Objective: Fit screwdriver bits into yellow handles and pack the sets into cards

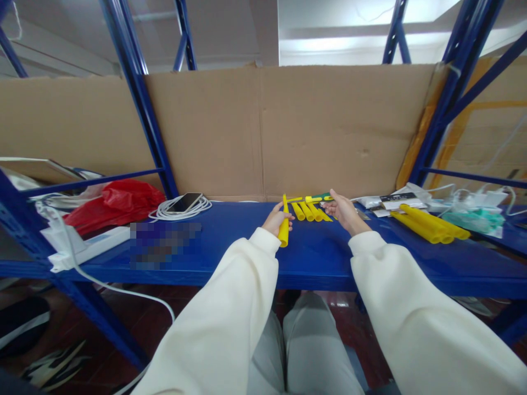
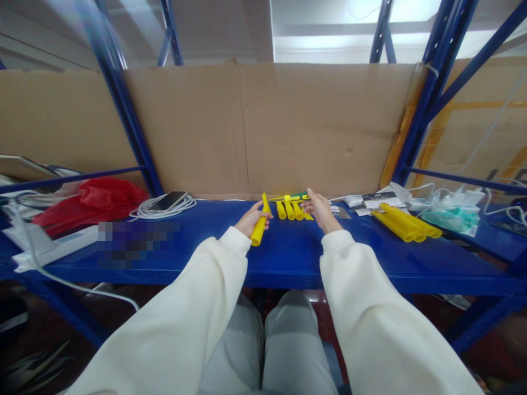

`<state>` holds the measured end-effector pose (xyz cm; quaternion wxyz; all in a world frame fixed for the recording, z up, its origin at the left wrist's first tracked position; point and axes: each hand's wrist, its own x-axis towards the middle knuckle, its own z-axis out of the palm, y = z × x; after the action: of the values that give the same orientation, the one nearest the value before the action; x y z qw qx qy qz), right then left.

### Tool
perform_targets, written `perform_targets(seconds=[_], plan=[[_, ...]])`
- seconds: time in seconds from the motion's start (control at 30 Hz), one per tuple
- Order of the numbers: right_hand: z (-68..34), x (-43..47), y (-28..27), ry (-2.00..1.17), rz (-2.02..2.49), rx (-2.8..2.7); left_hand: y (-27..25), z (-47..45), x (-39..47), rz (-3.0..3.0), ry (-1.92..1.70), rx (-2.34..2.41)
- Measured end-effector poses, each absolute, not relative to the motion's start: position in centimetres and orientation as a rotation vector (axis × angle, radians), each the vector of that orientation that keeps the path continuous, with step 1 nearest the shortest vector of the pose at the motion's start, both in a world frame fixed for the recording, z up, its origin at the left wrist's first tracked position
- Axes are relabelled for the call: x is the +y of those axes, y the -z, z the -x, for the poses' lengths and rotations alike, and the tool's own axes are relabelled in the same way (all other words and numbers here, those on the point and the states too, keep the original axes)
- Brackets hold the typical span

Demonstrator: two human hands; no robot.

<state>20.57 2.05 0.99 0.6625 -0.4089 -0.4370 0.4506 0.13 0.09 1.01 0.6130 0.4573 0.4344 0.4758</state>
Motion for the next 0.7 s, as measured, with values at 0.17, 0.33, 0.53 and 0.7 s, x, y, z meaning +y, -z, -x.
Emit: perform_targets(seconds=[0.17,0.33,0.53,0.7], plan=[[-20.7,2.7,-0.7,-0.929,0.894,-0.987,-0.9,-0.1,0.1,-1.068,-1.081,0.986],[-20.8,2.3,-0.7,-0.915,0.862,-1.017,-0.8,-0.1,0.1,-1.085,-1.078,0.998],[-20.8,1.6,-1.2,-1.013,0.765,-1.018,-1.2,-0.2,-0.1,-1.062,-1.088,0.992],[-20.7,1.5,-1.1,-1.025,0.794,-1.098,-1.1,-0.1,0.0,-1.035,-1.123,0.989]])
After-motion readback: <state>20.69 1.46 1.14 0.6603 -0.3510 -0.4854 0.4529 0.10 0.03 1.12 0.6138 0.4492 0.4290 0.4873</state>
